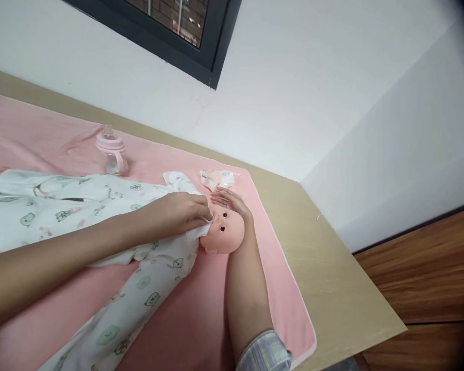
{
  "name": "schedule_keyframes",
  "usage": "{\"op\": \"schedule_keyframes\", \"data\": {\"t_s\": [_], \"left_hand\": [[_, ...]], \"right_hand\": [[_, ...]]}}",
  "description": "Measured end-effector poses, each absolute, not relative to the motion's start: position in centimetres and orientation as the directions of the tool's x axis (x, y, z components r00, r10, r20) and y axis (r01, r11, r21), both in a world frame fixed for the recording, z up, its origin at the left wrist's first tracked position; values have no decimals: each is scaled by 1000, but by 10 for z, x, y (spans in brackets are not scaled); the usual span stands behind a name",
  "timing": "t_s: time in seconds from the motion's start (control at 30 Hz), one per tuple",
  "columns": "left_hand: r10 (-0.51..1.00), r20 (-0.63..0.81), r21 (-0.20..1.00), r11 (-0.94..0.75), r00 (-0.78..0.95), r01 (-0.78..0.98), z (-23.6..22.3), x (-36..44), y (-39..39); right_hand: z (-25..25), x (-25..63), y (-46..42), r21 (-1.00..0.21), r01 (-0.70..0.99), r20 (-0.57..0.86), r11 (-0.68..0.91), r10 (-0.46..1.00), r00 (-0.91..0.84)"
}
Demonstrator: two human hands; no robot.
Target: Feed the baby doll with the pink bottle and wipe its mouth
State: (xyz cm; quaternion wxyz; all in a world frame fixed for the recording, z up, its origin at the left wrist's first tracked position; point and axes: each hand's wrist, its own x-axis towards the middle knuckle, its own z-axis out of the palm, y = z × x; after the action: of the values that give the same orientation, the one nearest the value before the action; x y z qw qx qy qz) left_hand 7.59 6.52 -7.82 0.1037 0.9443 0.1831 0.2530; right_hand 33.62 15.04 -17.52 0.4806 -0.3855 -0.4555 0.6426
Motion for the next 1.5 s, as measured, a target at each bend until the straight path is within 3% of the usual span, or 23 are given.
{"op": "schedule_keyframes", "data": {"t_s": [0.37,0.9,1.5], "left_hand": [[444,343,288,-889,828,357,-62,70,63],[342,539,89,-932,770,351,-73,71,73],[266,576,-66,-927,773,368,-81,75,75]], "right_hand": [[-168,330,144,-948,-294,-69,-125,978,-195],[-169,327,143,-957,-271,-55,-100,984,-167],[-154,323,128,-966,-251,-14,-60,983,-182]]}}
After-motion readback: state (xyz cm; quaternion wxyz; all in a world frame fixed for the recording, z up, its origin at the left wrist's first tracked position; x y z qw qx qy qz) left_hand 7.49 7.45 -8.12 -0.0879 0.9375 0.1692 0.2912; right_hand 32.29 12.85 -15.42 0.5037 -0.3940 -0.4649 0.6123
